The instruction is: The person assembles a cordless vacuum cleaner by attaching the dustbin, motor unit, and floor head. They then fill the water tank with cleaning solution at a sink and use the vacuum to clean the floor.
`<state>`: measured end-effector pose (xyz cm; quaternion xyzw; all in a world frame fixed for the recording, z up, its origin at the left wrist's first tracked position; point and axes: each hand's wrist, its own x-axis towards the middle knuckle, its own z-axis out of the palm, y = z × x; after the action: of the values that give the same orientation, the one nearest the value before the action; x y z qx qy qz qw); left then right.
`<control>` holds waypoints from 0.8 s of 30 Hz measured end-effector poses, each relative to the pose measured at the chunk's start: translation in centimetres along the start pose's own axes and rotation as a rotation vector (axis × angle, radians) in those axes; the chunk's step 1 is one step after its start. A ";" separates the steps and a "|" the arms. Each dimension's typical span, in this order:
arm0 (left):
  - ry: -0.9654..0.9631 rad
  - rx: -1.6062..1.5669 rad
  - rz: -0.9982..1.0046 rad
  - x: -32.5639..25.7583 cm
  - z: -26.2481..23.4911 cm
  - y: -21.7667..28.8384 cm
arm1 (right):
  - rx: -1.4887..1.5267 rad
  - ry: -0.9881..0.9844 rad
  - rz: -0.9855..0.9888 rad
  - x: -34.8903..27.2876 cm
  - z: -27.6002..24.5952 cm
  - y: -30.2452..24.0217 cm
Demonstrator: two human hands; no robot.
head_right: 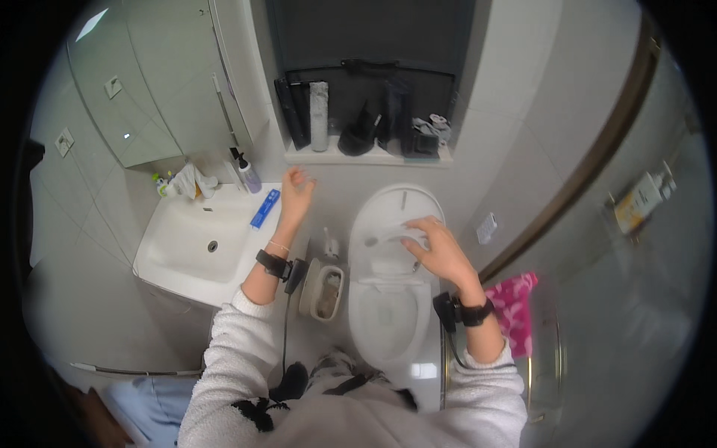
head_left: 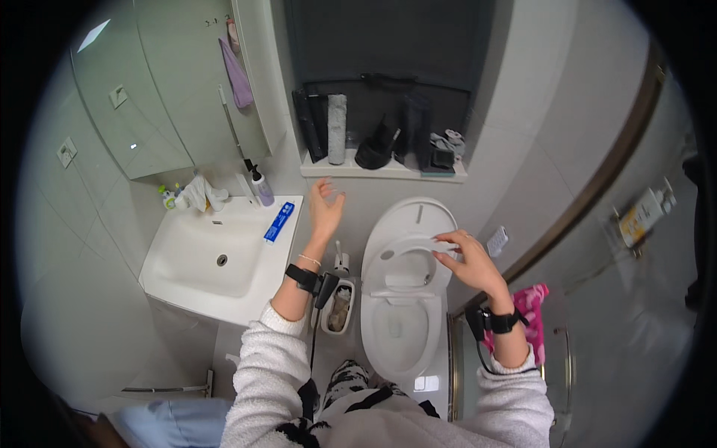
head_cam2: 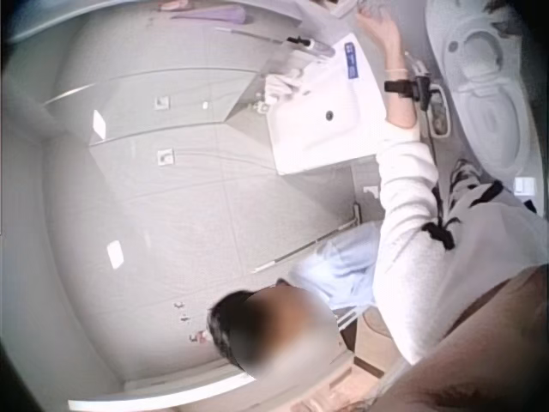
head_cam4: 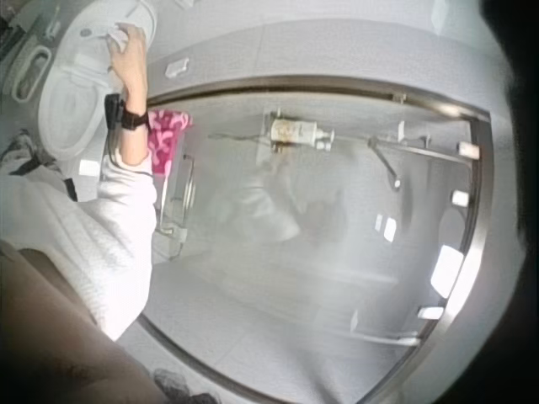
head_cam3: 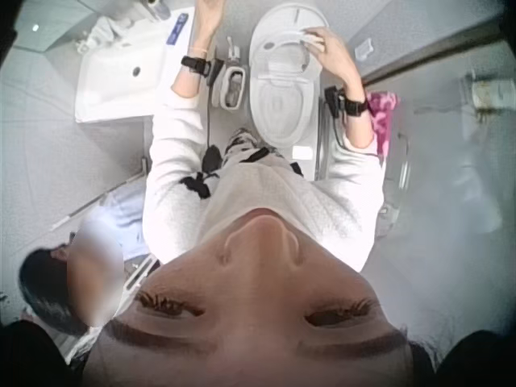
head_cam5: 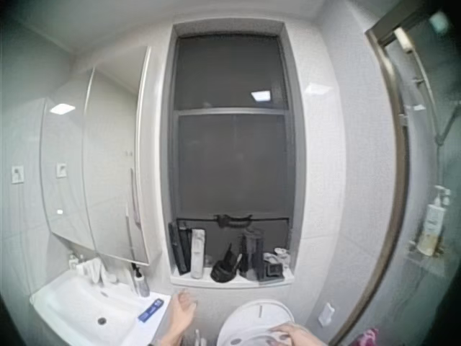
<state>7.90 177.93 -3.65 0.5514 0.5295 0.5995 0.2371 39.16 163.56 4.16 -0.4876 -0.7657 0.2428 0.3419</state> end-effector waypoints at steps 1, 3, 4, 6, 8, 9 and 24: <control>0.050 0.098 0.014 2.3 -0.7 -1.0 | -0.040 -0.014 0.012 3.2 0.7 0.5; 0.147 0.306 0.072 7.0 -0.6 -3.0 | -0.102 0.010 -0.035 9.2 2.2 2.5; 0.183 0.342 0.102 9.2 -0.7 -4.1 | -0.109 0.027 -0.003 11.7 3.5 3.4; 0.241 0.418 0.198 13.5 0.9 -6.5 | -0.123 0.102 0.070 16.2 5.9 6.5; 0.217 0.366 0.210 17.4 3.1 -8.7 | 0.065 0.130 0.219 20.5 7.8 9.6; 0.223 0.398 0.209 18.9 4.4 -9.6 | 0.154 0.136 0.287 22.6 8.6 11.1; 0.412 0.522 0.249 25.7 9.2 -12.6 | 0.264 0.870 0.353 38.5 16.8 17.6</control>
<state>5.29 207.79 -5.97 0.5210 0.6303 0.5671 -0.0984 25.38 205.19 -8.12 -0.6189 -0.4198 0.1658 0.6428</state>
